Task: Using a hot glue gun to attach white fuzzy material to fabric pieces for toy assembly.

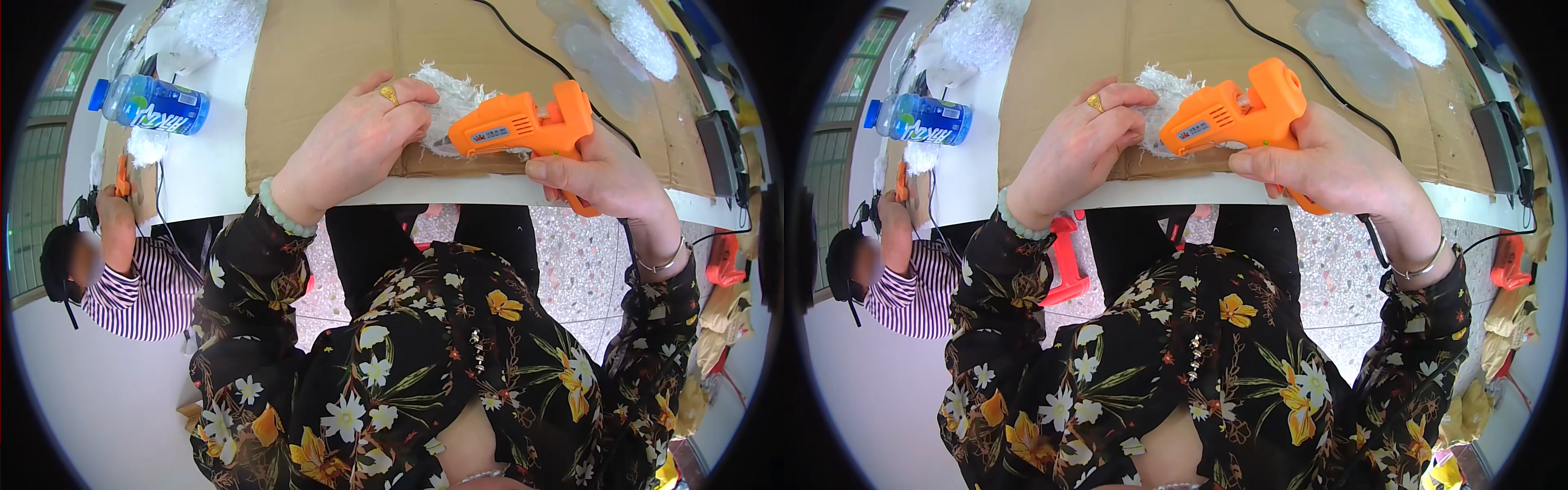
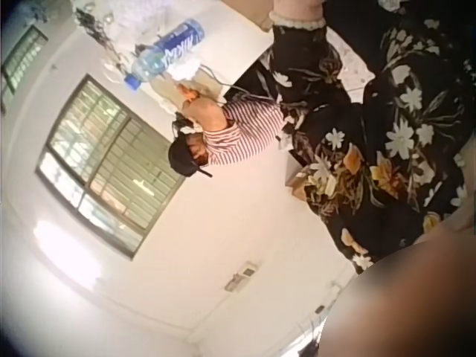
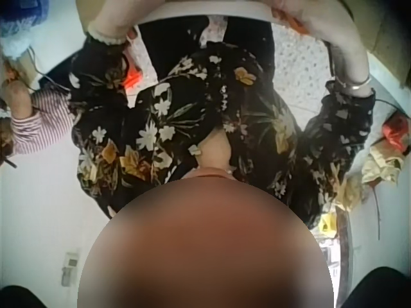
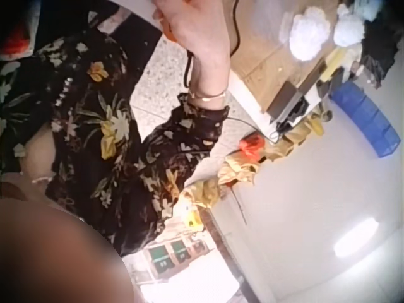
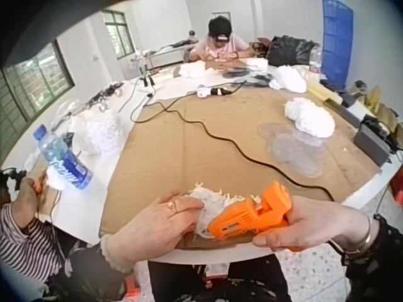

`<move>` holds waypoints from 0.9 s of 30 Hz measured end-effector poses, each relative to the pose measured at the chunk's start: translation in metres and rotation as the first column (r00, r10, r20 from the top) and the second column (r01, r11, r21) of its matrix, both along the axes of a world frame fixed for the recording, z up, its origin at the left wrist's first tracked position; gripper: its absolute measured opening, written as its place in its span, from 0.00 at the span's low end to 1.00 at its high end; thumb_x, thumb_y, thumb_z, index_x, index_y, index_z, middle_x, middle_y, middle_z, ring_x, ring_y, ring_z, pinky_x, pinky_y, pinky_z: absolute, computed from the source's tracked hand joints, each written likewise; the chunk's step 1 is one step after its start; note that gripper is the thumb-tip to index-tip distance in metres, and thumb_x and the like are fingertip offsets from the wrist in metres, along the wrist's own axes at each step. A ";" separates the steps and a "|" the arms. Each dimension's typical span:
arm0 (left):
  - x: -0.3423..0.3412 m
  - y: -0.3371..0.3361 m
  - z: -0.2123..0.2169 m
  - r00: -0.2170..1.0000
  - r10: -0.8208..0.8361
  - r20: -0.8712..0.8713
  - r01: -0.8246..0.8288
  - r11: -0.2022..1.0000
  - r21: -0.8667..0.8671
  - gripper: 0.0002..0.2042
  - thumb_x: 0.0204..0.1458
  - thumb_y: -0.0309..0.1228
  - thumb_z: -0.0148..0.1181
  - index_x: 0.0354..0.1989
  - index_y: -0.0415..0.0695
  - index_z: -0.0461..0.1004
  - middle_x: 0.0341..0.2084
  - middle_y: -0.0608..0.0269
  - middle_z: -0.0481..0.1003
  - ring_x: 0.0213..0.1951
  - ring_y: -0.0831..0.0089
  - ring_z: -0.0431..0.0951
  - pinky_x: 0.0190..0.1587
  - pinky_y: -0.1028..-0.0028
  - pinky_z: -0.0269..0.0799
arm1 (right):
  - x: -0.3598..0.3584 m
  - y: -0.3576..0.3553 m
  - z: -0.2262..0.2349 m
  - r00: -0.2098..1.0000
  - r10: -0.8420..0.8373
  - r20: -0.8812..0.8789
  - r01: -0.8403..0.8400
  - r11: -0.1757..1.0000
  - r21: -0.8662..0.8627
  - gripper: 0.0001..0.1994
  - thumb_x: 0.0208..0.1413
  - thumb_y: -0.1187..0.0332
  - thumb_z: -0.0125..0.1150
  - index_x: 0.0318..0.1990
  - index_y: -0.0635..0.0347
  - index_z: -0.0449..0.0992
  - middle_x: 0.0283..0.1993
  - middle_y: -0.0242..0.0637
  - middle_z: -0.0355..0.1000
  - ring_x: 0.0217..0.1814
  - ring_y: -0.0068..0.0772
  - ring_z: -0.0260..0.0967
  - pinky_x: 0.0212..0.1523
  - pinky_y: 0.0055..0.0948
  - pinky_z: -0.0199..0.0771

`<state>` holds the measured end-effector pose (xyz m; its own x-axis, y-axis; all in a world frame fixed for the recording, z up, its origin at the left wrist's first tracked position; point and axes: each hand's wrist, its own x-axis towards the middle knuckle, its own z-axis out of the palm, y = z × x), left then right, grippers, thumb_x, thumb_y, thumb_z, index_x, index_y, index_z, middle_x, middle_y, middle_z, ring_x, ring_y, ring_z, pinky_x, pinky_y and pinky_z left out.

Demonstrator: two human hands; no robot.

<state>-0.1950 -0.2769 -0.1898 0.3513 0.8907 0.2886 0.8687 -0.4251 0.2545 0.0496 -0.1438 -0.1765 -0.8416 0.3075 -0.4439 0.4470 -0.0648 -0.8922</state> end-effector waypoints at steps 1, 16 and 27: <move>-0.001 -0.001 -0.001 1.000 0.003 0.001 -0.003 1.000 0.000 0.03 0.48 0.22 0.53 0.28 0.41 0.66 0.38 0.60 0.72 0.39 0.63 0.74 0.56 0.59 0.63 | -0.001 -0.002 0.000 1.000 0.003 0.001 -0.003 1.000 0.000 0.21 0.53 0.68 0.62 0.52 0.62 0.62 0.31 0.29 0.68 0.27 0.19 0.65 0.26 0.19 0.66; -0.015 -0.007 -0.007 0.999 0.023 0.038 -0.022 0.999 -0.029 0.05 0.44 0.18 0.53 0.28 0.39 0.66 0.43 0.57 0.72 0.40 0.56 0.73 0.39 0.66 0.69 | -0.009 -0.006 -0.007 0.999 -0.010 0.046 0.008 0.999 0.043 0.24 0.54 0.66 0.63 0.54 0.62 0.60 0.32 0.29 0.67 0.26 0.18 0.65 0.24 0.18 0.65; -0.021 -0.012 -0.010 1.000 0.027 0.010 -0.027 0.999 -0.031 0.04 0.44 0.20 0.51 0.27 0.41 0.64 0.38 0.60 0.70 0.34 0.60 0.72 0.55 0.60 0.62 | -0.015 -0.015 0.000 1.000 -0.006 -0.023 0.011 0.973 0.231 0.14 0.53 0.63 0.62 0.42 0.62 0.72 0.23 0.23 0.64 0.23 0.15 0.58 0.24 0.19 0.61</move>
